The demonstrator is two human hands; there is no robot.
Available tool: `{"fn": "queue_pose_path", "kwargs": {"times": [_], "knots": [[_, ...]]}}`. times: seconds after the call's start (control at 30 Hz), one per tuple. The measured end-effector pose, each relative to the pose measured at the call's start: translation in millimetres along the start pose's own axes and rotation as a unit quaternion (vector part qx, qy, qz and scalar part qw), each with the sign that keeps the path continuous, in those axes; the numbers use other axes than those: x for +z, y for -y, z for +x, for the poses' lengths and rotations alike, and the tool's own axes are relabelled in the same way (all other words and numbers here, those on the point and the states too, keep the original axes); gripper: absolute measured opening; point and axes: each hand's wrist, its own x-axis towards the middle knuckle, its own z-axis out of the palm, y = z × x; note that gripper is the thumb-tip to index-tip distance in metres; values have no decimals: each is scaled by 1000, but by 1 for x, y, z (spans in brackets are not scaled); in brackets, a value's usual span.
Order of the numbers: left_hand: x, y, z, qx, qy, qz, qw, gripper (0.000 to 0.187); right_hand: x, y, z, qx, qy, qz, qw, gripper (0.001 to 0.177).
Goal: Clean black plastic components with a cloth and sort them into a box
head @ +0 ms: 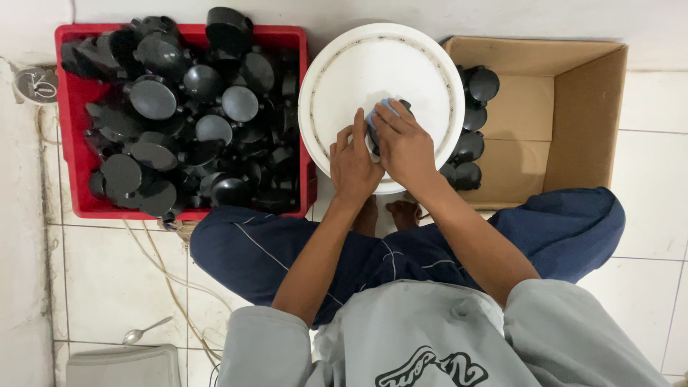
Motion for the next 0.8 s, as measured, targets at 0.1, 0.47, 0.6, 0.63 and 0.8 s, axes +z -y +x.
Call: {"fn": "queue_pose_path", "kwargs": {"times": [0.1,0.47,0.6,0.63,0.8], "knots": [[-6,-4,2,0,7,-9,1000,101,-12,12,-9,-18,-11,22,1000,24],[-15,-15,4,-20,19,-26,999,103,-19,7,-19,71,-47,22,996,26],[-14,-14,5,-26,22,-31,999,102,-4,-15,-1,69,6,-10,998,27],[-14,-14,3,-25,22,-31,999,102,-6,-11,0,69,5,-11,998,27],[2,0,-1,-16,11,-5,1000,88,-12,4,-4,-17,9,16,1000,29]]}}
